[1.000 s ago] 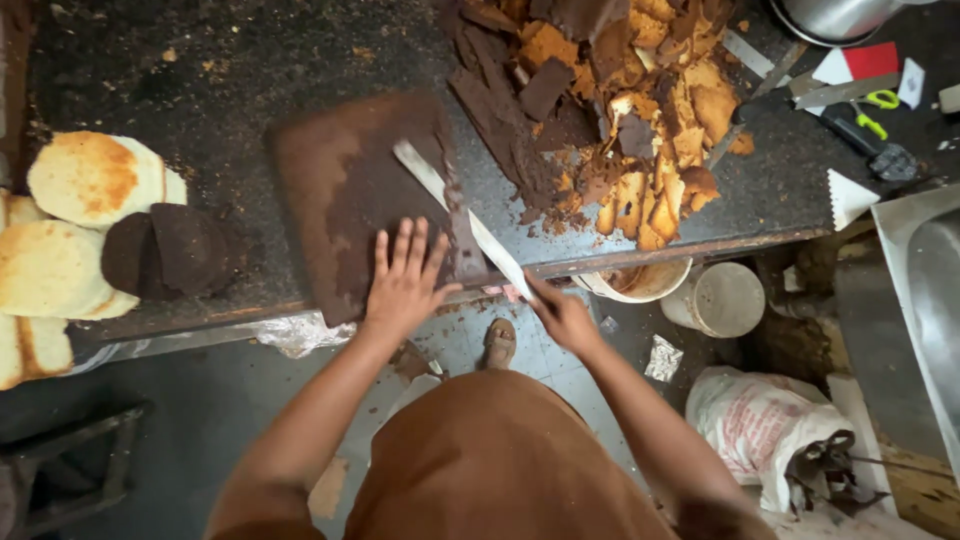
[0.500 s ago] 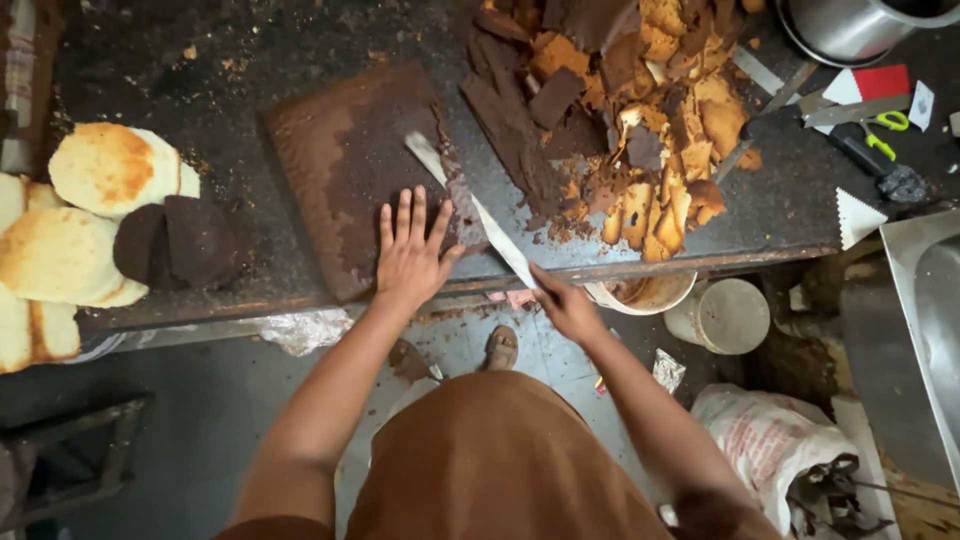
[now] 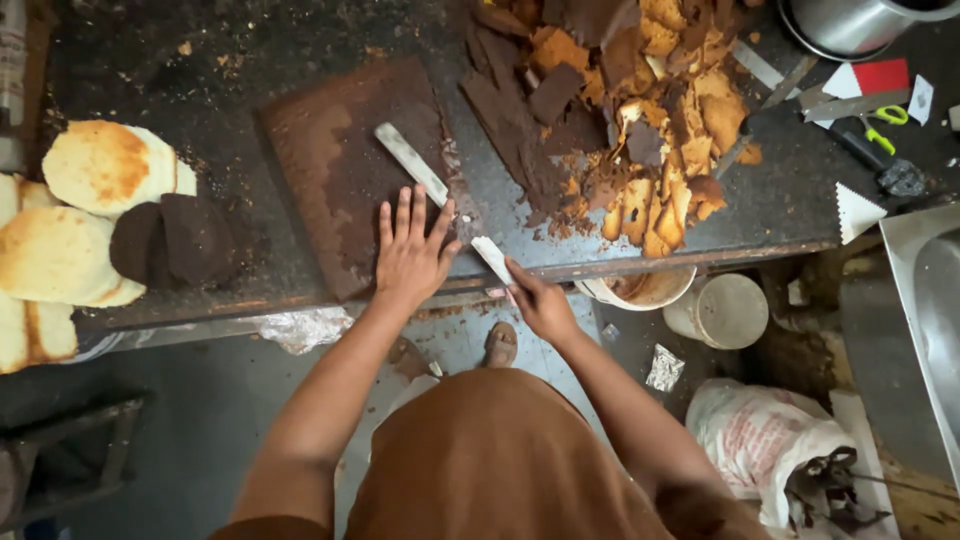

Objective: The person trims the edges of a large chocolate cake with a knife and then cuts it into rectangular blocks. They continue by slicing the blocks into smaller squares and triangular pieces.

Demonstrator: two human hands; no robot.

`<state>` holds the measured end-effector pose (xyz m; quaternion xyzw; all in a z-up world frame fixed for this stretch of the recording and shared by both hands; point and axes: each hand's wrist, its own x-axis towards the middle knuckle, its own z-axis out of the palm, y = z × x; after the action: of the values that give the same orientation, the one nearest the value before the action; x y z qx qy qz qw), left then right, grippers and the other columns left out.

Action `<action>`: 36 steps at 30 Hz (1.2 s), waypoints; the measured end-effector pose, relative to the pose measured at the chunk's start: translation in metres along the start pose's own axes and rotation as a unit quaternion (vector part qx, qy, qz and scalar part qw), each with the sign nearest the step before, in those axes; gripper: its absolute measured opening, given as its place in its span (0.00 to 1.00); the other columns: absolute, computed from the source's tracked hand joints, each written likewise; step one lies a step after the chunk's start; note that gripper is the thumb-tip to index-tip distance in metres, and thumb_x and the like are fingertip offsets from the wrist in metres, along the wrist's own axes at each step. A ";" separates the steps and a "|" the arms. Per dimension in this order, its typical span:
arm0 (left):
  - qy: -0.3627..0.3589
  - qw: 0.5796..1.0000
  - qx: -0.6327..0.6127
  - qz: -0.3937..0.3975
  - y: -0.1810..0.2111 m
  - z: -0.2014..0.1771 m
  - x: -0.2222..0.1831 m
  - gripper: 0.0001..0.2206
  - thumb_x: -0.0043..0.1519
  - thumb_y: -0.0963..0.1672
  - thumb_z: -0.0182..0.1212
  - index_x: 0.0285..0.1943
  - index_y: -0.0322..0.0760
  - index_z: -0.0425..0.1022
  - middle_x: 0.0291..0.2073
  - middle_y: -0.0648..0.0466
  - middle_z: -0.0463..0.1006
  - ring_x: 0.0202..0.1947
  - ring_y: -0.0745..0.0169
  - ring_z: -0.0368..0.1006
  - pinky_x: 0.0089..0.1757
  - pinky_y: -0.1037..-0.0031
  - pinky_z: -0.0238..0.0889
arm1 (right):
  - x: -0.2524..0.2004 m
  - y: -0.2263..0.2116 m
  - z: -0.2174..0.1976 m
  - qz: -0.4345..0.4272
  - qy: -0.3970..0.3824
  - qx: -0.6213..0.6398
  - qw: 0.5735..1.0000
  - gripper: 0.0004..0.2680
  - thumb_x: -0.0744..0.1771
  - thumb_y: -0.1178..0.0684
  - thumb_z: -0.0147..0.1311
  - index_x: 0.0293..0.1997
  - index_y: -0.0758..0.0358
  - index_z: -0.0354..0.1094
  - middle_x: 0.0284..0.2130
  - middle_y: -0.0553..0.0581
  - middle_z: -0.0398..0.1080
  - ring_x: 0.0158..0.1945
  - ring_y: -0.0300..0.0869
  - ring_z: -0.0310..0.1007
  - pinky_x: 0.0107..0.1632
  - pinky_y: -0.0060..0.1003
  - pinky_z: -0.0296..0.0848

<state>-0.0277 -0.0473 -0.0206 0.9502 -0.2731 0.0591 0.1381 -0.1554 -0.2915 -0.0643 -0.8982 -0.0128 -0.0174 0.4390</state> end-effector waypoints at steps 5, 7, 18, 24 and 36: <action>-0.002 1.000 0.012 0.005 0.002 -0.005 -0.001 0.28 0.68 0.56 0.48 0.79 0.54 0.58 0.77 0.37 0.50 0.76 0.34 0.43 0.68 0.40 0.31 | -0.032 -0.008 -0.009 0.097 -0.051 -0.075 0.991 0.19 0.69 0.51 0.55 0.71 0.46 0.64 0.37 0.70 0.76 0.39 0.60 0.78 0.44 0.47 0.75; -0.002 1.000 0.012 0.005 0.002 -0.005 -0.001 0.28 0.68 0.56 0.48 0.79 0.54 0.58 0.76 0.37 0.50 0.76 0.35 0.43 0.68 0.41 0.31 | -0.054 -0.009 -0.011 0.064 -0.017 -0.042 0.997 0.18 0.69 0.52 0.55 0.69 0.48 0.64 0.37 0.69 0.76 0.39 0.58 0.80 0.44 0.46 0.76; -0.028 1.000 0.005 -0.002 0.000 -0.002 -0.003 0.28 0.70 0.55 0.44 0.80 0.53 0.54 0.78 0.39 0.47 0.78 0.36 0.40 0.69 0.43 0.27 | -0.036 -0.028 0.006 0.027 -0.056 -0.026 0.998 0.19 0.69 0.53 0.54 0.71 0.50 0.61 0.37 0.69 0.75 0.33 0.56 0.76 0.41 0.46 0.75; 0.045 0.996 -0.074 -0.026 -0.006 0.003 -0.013 0.29 0.72 0.53 0.41 0.82 0.41 0.52 0.79 0.33 0.42 0.79 0.32 0.34 0.70 0.44 0.25 | -0.047 0.001 -0.015 0.304 -0.076 0.330 0.890 0.19 0.70 0.51 0.53 0.73 0.45 0.62 0.22 0.53 0.65 0.18 0.37 0.61 0.23 0.33 0.65; 0.199 0.889 -0.353 -0.213 -0.050 0.012 -0.029 0.16 0.75 0.47 0.45 0.61 0.35 0.75 0.65 0.45 0.73 0.72 0.46 0.64 0.71 0.56 0.52 | -0.002 -0.019 0.000 0.118 0.057 0.032 0.991 0.19 0.70 0.52 0.54 0.71 0.55 0.61 0.26 0.60 0.77 0.25 0.36 0.75 0.32 0.35 0.73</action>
<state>-0.0246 0.0044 -0.0493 0.8423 -0.0334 0.1154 0.5255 -0.1577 -0.2797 -0.0499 -0.8767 0.1177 -0.0165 0.4662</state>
